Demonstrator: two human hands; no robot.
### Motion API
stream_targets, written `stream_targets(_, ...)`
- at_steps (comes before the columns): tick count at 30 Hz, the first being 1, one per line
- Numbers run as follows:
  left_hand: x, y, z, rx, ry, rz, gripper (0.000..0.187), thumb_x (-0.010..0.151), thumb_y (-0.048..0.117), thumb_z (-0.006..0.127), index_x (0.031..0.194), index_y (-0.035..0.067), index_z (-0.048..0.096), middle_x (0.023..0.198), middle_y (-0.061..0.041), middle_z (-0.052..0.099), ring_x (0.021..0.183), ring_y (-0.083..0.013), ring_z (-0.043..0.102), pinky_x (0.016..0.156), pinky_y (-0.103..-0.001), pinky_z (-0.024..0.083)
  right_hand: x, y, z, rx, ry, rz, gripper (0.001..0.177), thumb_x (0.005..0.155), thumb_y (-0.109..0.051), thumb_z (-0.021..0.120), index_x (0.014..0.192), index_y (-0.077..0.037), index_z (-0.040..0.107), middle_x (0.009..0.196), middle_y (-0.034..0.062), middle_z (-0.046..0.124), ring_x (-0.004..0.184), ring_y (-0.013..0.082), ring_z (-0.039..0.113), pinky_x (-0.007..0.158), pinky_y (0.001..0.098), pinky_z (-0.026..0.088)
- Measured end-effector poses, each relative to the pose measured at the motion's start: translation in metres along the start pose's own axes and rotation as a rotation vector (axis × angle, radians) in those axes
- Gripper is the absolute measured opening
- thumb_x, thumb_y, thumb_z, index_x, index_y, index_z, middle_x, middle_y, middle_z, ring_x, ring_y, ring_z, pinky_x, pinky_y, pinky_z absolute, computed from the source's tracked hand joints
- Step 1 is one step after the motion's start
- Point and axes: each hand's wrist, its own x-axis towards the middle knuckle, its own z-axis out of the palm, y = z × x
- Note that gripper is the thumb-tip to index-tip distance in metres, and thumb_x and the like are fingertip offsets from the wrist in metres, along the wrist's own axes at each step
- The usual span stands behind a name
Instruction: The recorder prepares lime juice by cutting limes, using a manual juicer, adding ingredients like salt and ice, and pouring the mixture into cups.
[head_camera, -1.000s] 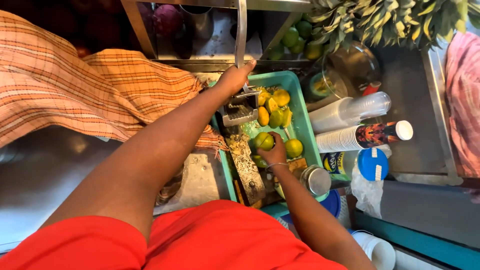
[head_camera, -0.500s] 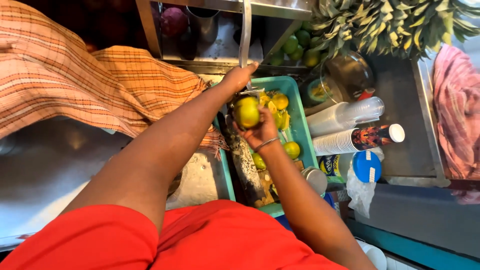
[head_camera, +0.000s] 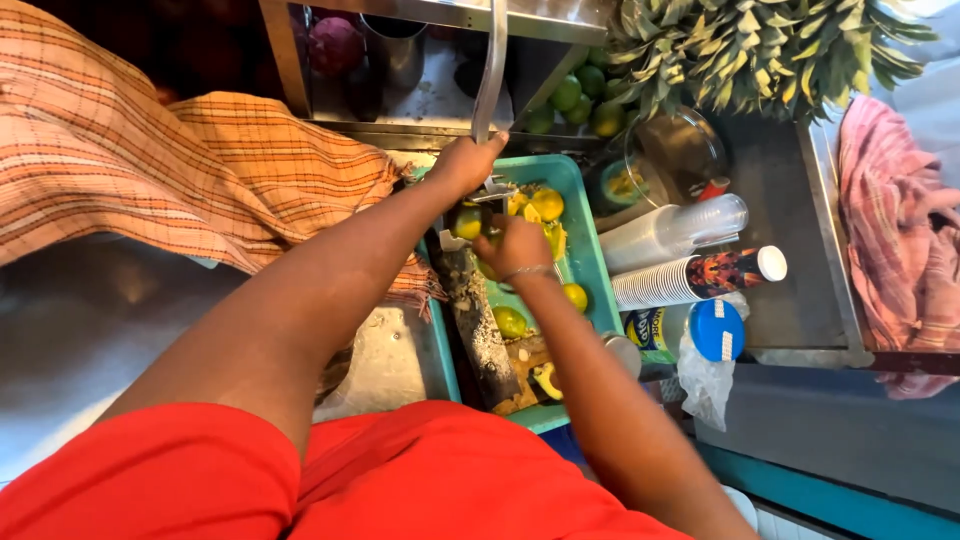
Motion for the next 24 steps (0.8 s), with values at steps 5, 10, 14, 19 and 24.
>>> stream_targets(5, -0.07, 0.049, -0.033, 0.105, -0.017, -0.083, 0.072, 0.092, 0.07, 0.05, 0.107, 0.003, 0.072, 0.103, -0.02, 0.074, 0.101, -0.0395, 0.071, 0.088, -0.05, 0.053, 0.02, 0.127, 0.031, 0.369, -0.23, -0.157, 0.042, 0.086, -0.031, 0.074, 0.122, -0.01, 0.072, 0.114, 0.0126, 0.076, 0.098, 0.0261, 0.076, 0.086, 0.0377, 0.058)
stream_targets(10, -0.103, 0.023, -0.034, 0.468, 0.139, 0.752, 0.026, 0.089, 0.042, 0.073, 0.09, 0.016, 0.074, 0.103, -0.006, 0.068, 0.102, -0.0308, 0.066, 0.084, -0.044, 0.053, -0.027, 0.065, -0.11, 1.589, -0.114, 0.081, 0.042, 0.096, -0.029, 0.068, 0.134, -0.012, 0.063, 0.101, 0.005, 0.071, 0.083, 0.0201, 0.07, 0.062, 0.0341, 0.058)
stream_targets(14, -0.099, 0.025, -0.038, 0.593, 0.162, 0.801, 0.019, 0.072, 0.024, 0.073, 0.089, 0.018, 0.073, 0.099, -0.003, 0.063, 0.096, -0.0269, 0.063, 0.08, -0.044, 0.049, -0.031, -0.013, -0.15, 1.01, -0.278, -0.16, 0.047, 0.084, -0.023, 0.077, 0.127, -0.013, 0.06, 0.118, 0.0018, 0.068, 0.1, 0.0173, 0.072, 0.081, 0.0401, 0.063)
stream_targets(19, -0.095, 0.008, -0.032, 0.613, 0.216, 0.941, 0.009, 0.09, 0.031, 0.07, 0.09, 0.022, 0.073, 0.099, 0.001, 0.063, 0.095, -0.0228, 0.062, 0.082, -0.043, 0.045, -0.06, -0.049, -0.123, -0.208, -0.479, -0.608, 0.046, 0.071, -0.033, 0.081, 0.116, -0.028, 0.071, 0.091, 0.0091, 0.071, 0.099, 0.0325, 0.067, 0.101, 0.0657, 0.039)
stream_targets(24, -0.1, 0.01, -0.033, 0.739, 0.232, 1.033, 0.03, 0.087, 0.048, 0.071, 0.088, 0.018, 0.071, 0.1, -0.004, 0.06, 0.093, -0.0253, 0.058, 0.08, -0.042, 0.044, -0.089, 0.001, -0.029, -0.32, -0.566, -0.745, 0.041, 0.073, -0.028, 0.079, 0.113, -0.029, 0.072, 0.09, 0.0065, 0.069, 0.106, 0.0302, 0.065, 0.108, 0.0782, 0.023)
